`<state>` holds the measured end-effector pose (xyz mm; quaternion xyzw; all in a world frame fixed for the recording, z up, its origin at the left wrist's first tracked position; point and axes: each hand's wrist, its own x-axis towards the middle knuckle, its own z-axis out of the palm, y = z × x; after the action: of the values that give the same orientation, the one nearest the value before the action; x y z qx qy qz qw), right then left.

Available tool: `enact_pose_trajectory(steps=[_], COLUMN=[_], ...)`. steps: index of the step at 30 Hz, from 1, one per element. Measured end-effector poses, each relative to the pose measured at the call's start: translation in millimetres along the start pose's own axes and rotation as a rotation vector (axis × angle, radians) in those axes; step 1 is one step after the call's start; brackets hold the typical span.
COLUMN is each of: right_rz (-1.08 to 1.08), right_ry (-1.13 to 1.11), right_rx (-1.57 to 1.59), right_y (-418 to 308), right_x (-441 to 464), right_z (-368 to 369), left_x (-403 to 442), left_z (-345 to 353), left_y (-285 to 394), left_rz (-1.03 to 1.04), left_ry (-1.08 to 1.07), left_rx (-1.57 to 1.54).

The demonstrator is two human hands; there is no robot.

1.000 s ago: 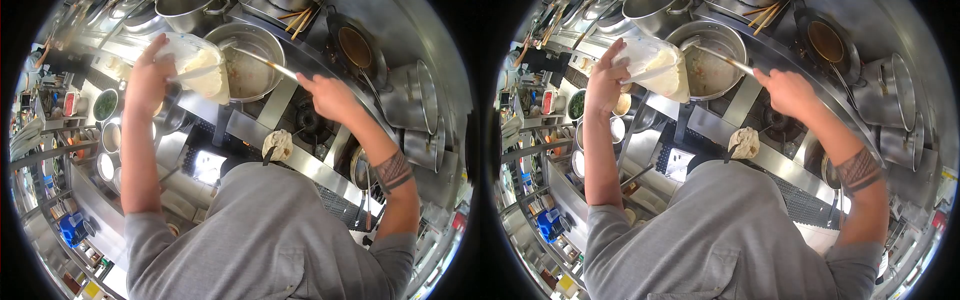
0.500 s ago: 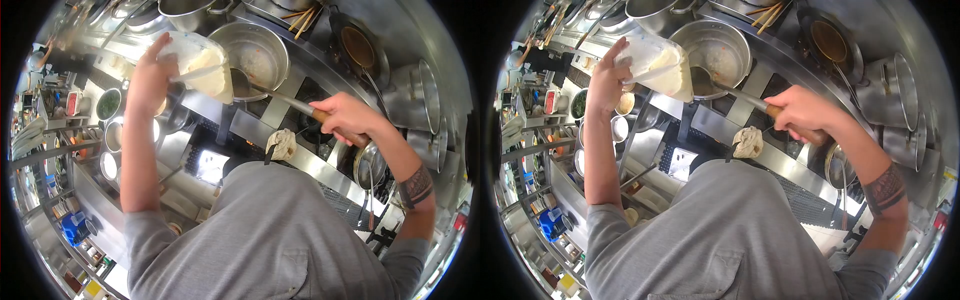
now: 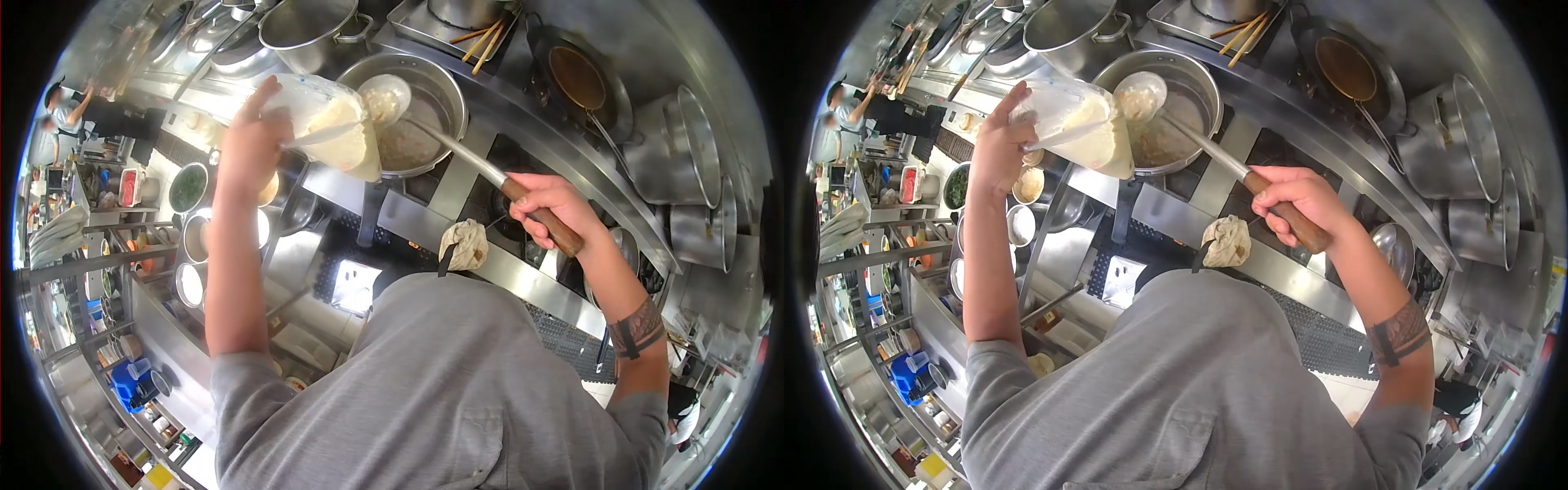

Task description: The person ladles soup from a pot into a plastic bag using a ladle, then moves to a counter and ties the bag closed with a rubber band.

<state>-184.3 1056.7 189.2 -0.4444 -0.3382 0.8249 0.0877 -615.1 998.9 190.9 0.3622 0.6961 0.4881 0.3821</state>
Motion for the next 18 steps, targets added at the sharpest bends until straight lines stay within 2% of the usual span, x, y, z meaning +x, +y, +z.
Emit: enact_pose_trajectory(steps=[10, 12, 18], right_rz=[-0.206, -0.21, -0.214], right_ry=[0.182, 0.149, 0.142], right_rx=[-0.006, 0.004, -0.116], right_y=[-27, -34, -37], right_x=[-87, -104, -137], right_z=[35, 44, 88], left_x=[2, 2, 6], left_z=[18, 23, 30], left_y=[9, 12, 17], left_rz=[-0.002, 0.057, 0.014], left_ry=[0.002, 0.003, 0.04], left_rx=[0.049, 0.106, 0.087])
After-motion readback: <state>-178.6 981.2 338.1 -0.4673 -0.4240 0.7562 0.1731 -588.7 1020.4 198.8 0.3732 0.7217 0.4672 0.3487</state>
